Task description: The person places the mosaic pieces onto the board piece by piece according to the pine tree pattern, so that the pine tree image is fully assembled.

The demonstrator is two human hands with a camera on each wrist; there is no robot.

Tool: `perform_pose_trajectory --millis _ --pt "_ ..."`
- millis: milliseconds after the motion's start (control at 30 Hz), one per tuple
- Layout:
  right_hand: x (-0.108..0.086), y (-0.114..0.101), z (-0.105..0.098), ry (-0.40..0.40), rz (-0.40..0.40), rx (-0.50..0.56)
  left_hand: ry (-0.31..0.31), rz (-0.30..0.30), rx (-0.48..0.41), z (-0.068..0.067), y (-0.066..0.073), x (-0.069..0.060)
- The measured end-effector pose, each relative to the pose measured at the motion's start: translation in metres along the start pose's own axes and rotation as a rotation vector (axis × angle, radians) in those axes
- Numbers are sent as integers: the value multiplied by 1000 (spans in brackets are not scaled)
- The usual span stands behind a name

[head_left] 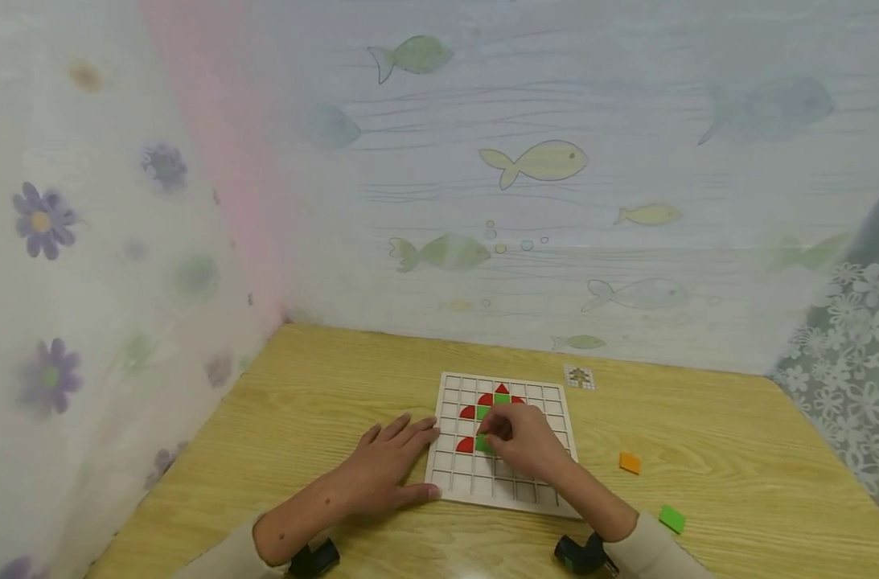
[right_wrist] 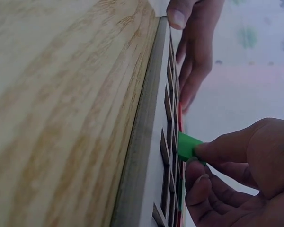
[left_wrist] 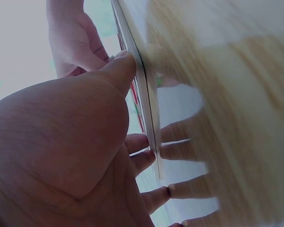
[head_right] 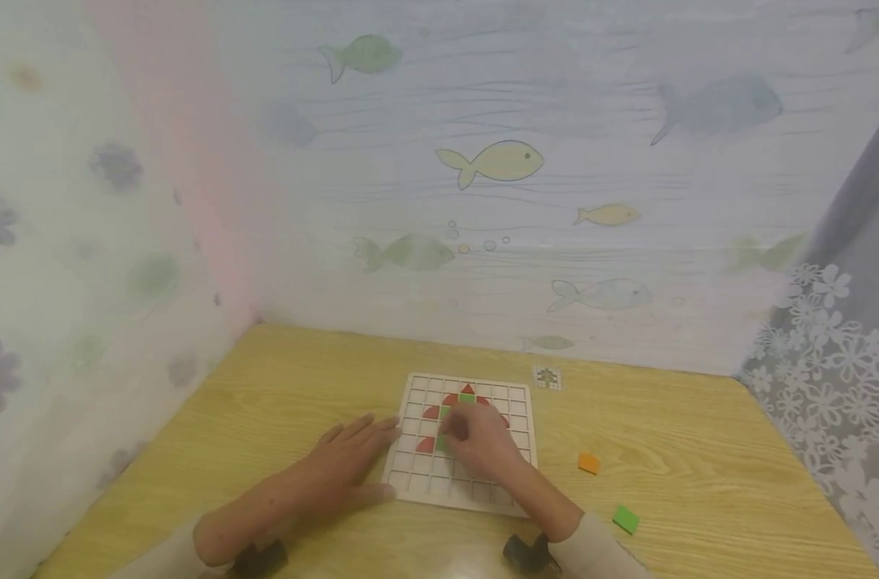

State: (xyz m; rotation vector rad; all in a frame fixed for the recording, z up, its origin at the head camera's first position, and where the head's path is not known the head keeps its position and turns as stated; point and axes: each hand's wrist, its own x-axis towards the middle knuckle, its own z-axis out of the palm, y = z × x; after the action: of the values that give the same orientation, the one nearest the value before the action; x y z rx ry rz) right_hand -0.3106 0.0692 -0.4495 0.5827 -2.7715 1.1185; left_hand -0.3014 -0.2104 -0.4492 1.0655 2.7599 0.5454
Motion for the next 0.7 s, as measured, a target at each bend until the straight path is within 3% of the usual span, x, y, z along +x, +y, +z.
perform_pose_trajectory --millis 400,700 --pt "-1 0 0 7 -22 -52 -4 -4 10 1 -1 1" --pt "-7 -1 -7 14 -12 -27 -8 -8 3 -1 1 -1"
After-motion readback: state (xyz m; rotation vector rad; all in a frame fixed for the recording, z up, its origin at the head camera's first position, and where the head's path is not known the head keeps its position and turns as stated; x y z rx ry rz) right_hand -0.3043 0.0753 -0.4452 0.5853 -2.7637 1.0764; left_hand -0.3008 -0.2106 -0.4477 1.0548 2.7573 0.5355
